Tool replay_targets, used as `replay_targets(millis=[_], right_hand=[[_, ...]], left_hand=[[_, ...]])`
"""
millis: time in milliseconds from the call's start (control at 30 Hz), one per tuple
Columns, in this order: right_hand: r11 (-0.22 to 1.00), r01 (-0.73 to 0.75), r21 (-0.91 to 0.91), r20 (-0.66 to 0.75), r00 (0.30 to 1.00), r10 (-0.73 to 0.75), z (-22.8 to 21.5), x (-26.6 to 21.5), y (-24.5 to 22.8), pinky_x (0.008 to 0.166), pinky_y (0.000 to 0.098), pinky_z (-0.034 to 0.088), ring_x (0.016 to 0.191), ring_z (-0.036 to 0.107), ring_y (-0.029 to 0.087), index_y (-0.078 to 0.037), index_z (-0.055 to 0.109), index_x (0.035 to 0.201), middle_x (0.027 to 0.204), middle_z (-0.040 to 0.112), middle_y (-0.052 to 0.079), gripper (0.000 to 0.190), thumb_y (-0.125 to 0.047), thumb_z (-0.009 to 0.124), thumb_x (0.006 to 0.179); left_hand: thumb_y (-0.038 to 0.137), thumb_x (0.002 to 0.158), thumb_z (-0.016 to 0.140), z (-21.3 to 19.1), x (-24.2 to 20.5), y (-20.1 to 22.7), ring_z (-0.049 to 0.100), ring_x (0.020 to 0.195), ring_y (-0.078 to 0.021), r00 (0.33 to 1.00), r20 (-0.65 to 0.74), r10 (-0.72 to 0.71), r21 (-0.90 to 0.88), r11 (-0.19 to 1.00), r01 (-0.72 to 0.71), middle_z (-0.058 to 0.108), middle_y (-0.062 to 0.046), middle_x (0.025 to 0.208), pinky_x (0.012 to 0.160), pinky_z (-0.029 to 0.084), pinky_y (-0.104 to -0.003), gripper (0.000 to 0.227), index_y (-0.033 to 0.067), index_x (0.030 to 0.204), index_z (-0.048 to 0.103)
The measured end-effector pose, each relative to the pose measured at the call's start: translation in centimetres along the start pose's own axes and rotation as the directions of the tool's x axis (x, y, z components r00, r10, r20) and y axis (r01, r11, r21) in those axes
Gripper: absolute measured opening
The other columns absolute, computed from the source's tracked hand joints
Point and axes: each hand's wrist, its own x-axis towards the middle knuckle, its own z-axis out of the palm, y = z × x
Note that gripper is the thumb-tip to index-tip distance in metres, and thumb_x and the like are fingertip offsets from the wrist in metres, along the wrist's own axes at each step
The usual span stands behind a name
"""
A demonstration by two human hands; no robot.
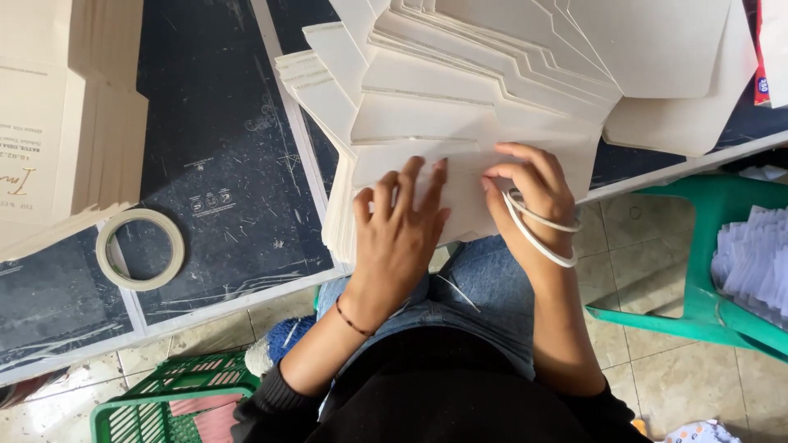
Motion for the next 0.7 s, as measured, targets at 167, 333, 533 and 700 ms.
replay_targets(millis=[167,333,533,700], right_hand=[[0.994,0.107,-0.009,-0.098,0.989,-0.108,0.5,-0.4,-1.1,0.099,0.0431,0.06,0.121,0.072,0.036,-0.003,0.075,0.103,0.136,0.07,0.014,0.013,0.006,0.083,0.097],[0.996,0.068,0.057,-0.177,0.983,-0.057,-0.5,-1.6,-2.1,0.106,0.0444,0.058,0.129,0.068,0.035,-0.002,0.078,0.108,0.143,0.067,0.016,0.006,0.002,0.078,0.104],[0.973,-0.077,0.217,-0.045,0.995,0.089,-1.1,-1.6,-2.7,0.107,0.0441,0.055,0.131,0.067,0.036,-0.002,0.078,0.108,0.144,0.063,0.016,0.007,-0.001,0.081,0.101],[0.954,-0.078,0.288,0.113,0.992,0.047,2.4,-1.9,-5.9,0.097,0.0424,0.054,0.12,0.066,0.033,-0.008,0.079,0.098,0.14,0.064,0.011,0.007,-0.009,0.084,0.093]], left_hand=[[0.042,0.094,0.084,2.6,1.0,1.6,0.058,0.119,-0.0282,0.995,0.036,0.09,-0.061,0.994,-0.087,0.063,-0.01,0.143,0.095,0.042,-0.045,0.068,0.0163,0.153,0.063],[0.041,0.097,0.08,2.9,1.2,1.5,0.054,0.12,-0.0255,0.992,0.063,0.107,-0.092,0.991,-0.101,0.06,-0.004,0.145,0.095,0.042,-0.044,0.06,0.0192,0.15,0.065],[0.021,0.095,0.079,-1.8,0.7,-3.7,0.051,0.116,-0.0297,0.993,0.113,0.042,-0.243,0.97,-0.013,0.065,0.0,0.128,0.088,0.038,-0.046,0.045,0.0229,0.14,0.075],[0.014,0.101,0.076,-4.1,-1.7,-6.6,0.052,0.108,-0.0258,0.976,0.171,-0.136,-0.482,0.852,0.203,0.075,0.004,0.096,0.088,0.032,-0.042,0.039,0.0214,0.14,0.079]])
